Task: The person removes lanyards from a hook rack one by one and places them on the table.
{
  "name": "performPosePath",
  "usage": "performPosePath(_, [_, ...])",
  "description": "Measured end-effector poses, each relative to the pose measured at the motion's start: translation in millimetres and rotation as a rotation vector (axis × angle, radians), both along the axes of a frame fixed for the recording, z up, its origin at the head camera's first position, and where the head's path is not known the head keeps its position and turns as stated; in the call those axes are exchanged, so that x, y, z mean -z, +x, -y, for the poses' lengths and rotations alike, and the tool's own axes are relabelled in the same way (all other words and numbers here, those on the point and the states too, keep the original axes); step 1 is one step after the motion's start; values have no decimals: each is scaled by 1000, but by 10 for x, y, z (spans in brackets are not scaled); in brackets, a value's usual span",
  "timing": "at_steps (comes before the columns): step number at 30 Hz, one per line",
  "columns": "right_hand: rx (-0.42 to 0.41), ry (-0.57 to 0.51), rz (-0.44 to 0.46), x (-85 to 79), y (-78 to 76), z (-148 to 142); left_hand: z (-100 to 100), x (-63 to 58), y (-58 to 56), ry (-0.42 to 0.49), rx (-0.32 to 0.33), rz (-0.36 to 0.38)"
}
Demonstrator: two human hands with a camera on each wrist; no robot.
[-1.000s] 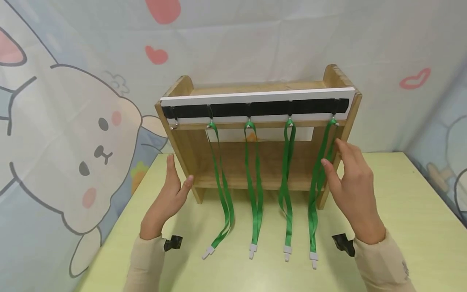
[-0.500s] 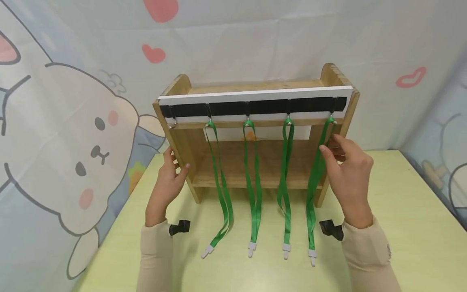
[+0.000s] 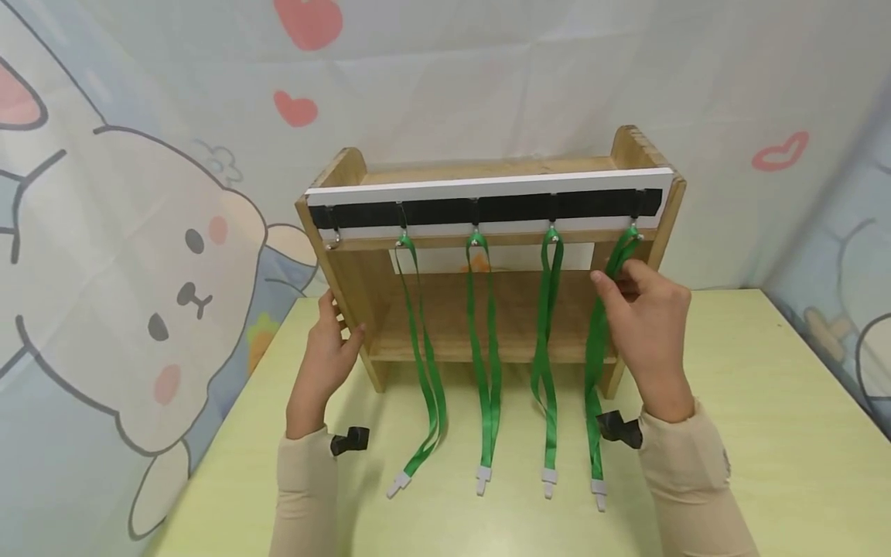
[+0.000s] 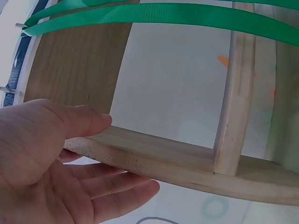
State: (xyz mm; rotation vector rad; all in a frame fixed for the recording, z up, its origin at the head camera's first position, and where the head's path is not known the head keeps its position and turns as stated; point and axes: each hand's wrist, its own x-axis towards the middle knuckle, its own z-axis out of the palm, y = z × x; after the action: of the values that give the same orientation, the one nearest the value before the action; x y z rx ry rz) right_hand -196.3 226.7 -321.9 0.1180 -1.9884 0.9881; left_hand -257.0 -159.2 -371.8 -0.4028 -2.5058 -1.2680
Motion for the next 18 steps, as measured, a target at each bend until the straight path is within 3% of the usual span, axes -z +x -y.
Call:
performPosePath(7, [9, 40, -59, -21, 14, 25, 7, -14, 16, -18, 7, -26])
performPosePath(18, [18, 29, -118, -82, 106, -25, -18, -4, 29, -55, -33, -22])
